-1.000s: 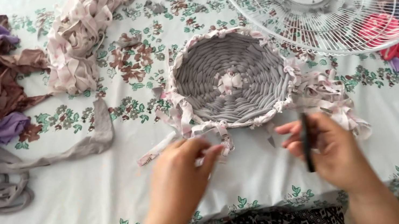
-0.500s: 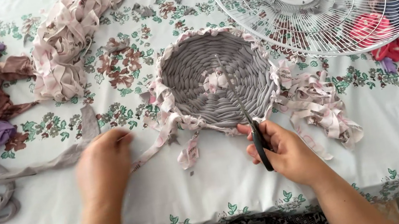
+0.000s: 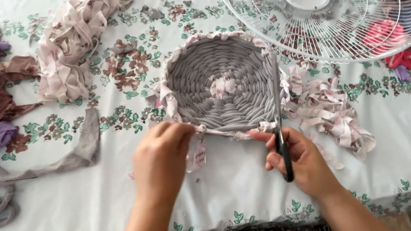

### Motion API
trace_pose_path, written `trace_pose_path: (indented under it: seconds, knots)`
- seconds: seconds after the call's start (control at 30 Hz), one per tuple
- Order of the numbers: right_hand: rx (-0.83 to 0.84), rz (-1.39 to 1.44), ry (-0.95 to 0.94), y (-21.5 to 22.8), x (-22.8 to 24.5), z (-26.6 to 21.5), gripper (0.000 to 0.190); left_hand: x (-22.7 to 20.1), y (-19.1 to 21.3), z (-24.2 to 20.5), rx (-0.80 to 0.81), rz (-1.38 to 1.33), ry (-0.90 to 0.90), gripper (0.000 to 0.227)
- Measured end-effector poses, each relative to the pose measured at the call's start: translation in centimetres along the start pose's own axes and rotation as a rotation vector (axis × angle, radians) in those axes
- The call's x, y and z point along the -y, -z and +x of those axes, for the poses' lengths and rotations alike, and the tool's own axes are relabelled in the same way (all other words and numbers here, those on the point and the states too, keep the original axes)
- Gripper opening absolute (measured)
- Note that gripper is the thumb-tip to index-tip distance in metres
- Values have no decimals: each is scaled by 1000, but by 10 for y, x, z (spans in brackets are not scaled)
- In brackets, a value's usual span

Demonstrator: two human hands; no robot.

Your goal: Trimming excess fabric strips from the edges of a woven rug using scissors.

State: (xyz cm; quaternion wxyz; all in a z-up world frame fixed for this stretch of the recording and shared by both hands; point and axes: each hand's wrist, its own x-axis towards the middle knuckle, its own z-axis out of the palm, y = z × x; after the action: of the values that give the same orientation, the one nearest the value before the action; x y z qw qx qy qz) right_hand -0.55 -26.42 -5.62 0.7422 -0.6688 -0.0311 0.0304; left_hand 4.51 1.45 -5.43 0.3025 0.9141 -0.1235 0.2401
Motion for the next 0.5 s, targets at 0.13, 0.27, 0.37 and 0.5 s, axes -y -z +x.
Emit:
trace_pose_path:
  seconds: [0.13,0.27,0.37,0.5]
  knots:
    - [5,53,-50,5,1,1,24,-1,35,-7,-21,81,90,14]
    - [82,-17,-145,5,8,3,17,-3,53,-8,185,76,257,8]
    - [36,-90,-131,0,3,0,21,7,48,-18,117,111,249,11]
    - [8,-113,-89,-6,2,0,24,16,20,-18,-115,221,115,21]
